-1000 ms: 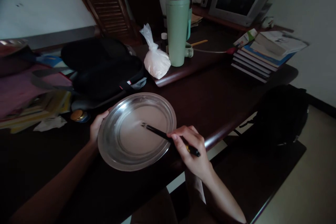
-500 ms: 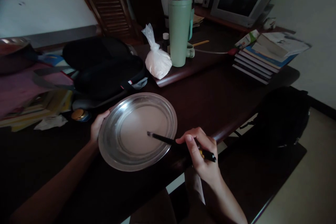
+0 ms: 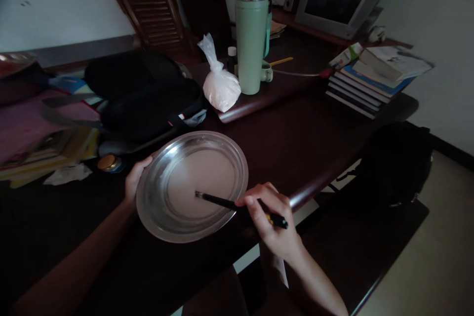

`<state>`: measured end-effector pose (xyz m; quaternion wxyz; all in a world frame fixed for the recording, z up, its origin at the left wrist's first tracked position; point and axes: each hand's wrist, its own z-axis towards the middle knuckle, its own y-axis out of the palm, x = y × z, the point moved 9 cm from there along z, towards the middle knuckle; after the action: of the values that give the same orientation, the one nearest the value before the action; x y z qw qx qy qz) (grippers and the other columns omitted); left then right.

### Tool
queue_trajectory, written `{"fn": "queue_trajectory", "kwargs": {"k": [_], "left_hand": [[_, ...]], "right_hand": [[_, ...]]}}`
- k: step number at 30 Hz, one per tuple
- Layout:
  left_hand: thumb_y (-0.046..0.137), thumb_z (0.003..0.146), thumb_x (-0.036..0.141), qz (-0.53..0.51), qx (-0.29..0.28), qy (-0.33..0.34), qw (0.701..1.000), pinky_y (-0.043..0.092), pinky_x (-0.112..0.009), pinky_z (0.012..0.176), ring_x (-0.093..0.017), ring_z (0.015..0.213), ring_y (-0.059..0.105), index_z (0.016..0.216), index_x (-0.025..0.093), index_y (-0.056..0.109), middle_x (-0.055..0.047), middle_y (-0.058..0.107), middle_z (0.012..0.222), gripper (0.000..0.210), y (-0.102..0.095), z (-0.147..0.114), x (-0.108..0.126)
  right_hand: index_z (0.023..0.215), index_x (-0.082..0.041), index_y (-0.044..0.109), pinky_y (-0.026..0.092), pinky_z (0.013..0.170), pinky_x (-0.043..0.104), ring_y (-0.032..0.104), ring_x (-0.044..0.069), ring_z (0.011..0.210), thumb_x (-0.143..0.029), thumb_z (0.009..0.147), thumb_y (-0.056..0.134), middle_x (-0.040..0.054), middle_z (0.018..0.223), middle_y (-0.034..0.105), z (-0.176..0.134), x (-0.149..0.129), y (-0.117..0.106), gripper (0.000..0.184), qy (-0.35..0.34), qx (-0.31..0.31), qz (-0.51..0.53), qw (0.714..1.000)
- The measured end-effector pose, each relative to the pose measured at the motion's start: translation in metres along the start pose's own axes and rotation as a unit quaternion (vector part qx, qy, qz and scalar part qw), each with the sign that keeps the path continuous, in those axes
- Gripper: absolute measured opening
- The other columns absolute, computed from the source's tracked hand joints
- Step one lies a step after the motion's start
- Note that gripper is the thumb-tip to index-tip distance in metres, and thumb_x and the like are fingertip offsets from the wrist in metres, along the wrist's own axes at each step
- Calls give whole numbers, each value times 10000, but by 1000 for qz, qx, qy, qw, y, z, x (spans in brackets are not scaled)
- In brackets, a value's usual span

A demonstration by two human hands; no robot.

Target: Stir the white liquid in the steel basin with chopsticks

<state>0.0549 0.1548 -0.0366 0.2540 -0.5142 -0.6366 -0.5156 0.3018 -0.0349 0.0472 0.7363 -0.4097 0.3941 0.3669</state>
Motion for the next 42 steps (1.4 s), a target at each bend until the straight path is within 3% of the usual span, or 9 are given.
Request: {"fn": "queue_trajectory", "kwargs": {"k": [3, 8, 14, 19, 24, 30, 36, 40, 42], "left_hand": [[595, 836, 255, -11, -3, 5, 1000, 503, -230, 533, -154, 532, 613, 853, 184, 723, -4, 678, 633, 147, -2, 1, 0], [581, 830, 247, -12, -25, 10, 1000, 540, -256, 634, -182, 661, 674, 963, 179, 733, -15, 727, 748, 213, 1, 3, 0], [584, 833, 261, -9, -13, 8, 1000, 559, -294, 746, -206, 722, 698, 969, 180, 724, -16, 735, 753, 212, 0, 2, 0], [616, 806, 279, -1, -15, 11, 1000, 557, -288, 732, -217, 767, 701, 976, 173, 727, -28, 734, 774, 230, 0, 3, 0], [617, 798, 275, -3, -18, 10, 1000, 555, -280, 751, -220, 800, 699, 965, 190, 731, -15, 716, 717, 220, 0, 2, 0], [580, 816, 291, 9, -4, 13, 1000, 553, -282, 703, -214, 762, 697, 968, 172, 721, -19, 733, 769, 239, -1, 2, 0], [591, 811, 273, 12, 2, 12, 1000, 551, -301, 740, -246, 851, 698, 916, 201, 725, -20, 729, 749, 184, 0, 1, 1], [571, 829, 274, 8, -16, 21, 1000, 551, -276, 701, -212, 780, 697, 968, 185, 730, -21, 743, 811, 229, 1, 2, 1], [537, 854, 259, 8, -19, 19, 1000, 551, -274, 696, -201, 747, 694, 984, 176, 730, -24, 745, 809, 247, 2, 1, 1]], "right_hand": [[910, -248, 716, 481, 694, 324, 668, 175, 751, -234, 946, 540, 14, 819, 738, 3, -2, 4, 181, -20, -10, -26, 999], [842, -243, 703, 457, 625, 289, 643, 151, 695, -227, 957, 517, 1, 762, 710, -2, 1, -16, 219, 14, 62, -20, 998], [912, -253, 716, 475, 699, 305, 665, 156, 745, -227, 947, 548, 0, 815, 732, 2, -4, 5, 174, -18, -16, -22, 999], [851, -248, 705, 469, 641, 283, 650, 150, 717, -220, 959, 520, 0, 777, 711, -1, 2, -16, 217, 14, 64, -17, 998], [904, -248, 718, 489, 695, 315, 678, 170, 744, -239, 947, 544, 8, 810, 737, 3, -5, 8, 179, -27, -29, -14, 999], [870, -248, 708, 478, 662, 281, 673, 150, 741, -210, 957, 528, 0, 804, 724, 1, 4, -10, 203, 11, 63, -10, 998], [909, -257, 710, 475, 696, 278, 660, 142, 761, -211, 942, 559, -12, 829, 728, 2, 0, 9, 161, -15, -16, -6, 1000], [880, -260, 701, 465, 678, 268, 652, 134, 756, -198, 958, 531, -18, 809, 714, -1, 4, -11, 197, 9, 58, -9, 998], [866, -258, 695, 465, 654, 263, 649, 130, 735, -200, 968, 508, -21, 785, 705, -3, 4, -13, 220, 17, 59, 9, 998]]}}
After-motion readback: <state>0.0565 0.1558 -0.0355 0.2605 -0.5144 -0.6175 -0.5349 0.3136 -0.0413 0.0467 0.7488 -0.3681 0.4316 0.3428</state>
